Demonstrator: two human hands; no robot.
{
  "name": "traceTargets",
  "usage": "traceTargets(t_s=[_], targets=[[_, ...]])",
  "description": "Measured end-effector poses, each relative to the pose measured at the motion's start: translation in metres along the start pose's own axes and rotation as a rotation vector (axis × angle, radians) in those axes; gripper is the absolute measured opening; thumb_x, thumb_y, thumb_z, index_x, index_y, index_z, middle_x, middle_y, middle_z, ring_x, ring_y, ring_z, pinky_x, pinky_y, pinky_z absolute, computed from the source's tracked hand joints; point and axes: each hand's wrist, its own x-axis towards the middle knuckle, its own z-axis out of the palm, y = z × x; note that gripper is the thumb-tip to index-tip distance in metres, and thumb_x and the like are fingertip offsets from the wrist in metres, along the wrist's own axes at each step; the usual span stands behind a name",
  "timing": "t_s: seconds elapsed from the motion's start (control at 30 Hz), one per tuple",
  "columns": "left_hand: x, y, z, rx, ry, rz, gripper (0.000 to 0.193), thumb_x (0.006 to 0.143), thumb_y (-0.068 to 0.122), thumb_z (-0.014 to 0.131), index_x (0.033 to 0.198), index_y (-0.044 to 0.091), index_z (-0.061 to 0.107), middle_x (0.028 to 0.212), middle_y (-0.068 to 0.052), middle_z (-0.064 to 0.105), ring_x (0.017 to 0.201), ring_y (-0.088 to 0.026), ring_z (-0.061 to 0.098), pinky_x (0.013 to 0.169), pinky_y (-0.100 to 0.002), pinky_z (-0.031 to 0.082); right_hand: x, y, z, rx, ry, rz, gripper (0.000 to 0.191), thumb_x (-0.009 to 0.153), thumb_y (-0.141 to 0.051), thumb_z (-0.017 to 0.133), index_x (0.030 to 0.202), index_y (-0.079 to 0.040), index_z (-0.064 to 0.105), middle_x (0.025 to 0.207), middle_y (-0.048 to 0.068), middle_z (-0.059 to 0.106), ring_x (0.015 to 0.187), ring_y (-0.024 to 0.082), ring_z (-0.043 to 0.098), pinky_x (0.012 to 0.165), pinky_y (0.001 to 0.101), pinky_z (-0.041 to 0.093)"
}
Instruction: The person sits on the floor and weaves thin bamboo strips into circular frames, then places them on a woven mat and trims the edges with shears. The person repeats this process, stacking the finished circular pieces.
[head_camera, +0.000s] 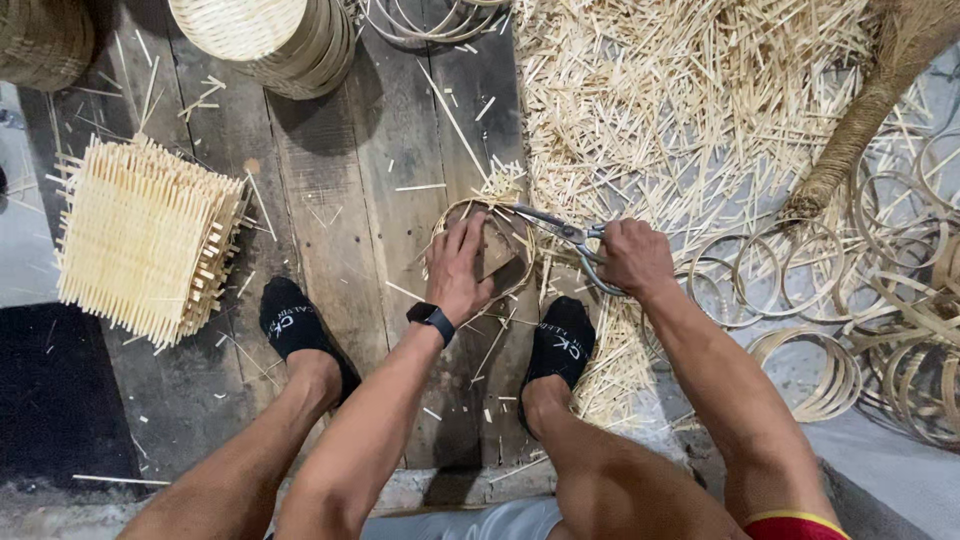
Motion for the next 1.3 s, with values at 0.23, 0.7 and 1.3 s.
traceTargets(t_s=[0.23,0.7,1.3], targets=[[0.009,-0.006,-0.005,-0.008,-0.121,0.110,0.097,0.069,0.006,0.079,0.156,0.022,0.041,0.148,-0.008,0.052,0.133,-0.041,0.045,0.116,-0.053,0.039,0.005,-0.015,0.003,-0.036,0.226,-0.082,0.038,0.077,-0.033,0.068,0.096,-0.001,0.065,0.088,0.015,0.059,0.079,0.027,0.059,0.071,0.0422,0.053],[0.003,0.016,0.002,0.060,-0.055,-0.011,0.078,0.064,0.033,0.088,0.137,0.032,0.060,0.151,-0.022,0.031,0.139,-0.051,0.026,0.112,-0.067,0.028,0.007,-0.016,-0.002,-0.031,0.023,-0.007,0.040,0.086,-0.039,0.069,0.110,-0.007,0.067,0.088,0.010,0.057,0.078,0.023,0.056,0.069,0.0388,0.051],[-0.010,0.027,0.029,-0.158,0.288,-0.145,0.098,0.067,0.031,0.091,0.152,0.015,0.045,0.153,-0.026,0.029,0.144,-0.049,0.030,0.119,-0.058,0.029,0.000,-0.007,0.008,0.011,0.108,-0.041,0.043,0.087,-0.041,0.064,0.100,0.000,0.066,0.089,0.017,0.060,0.080,0.028,0.058,0.073,0.0435,0.051]])
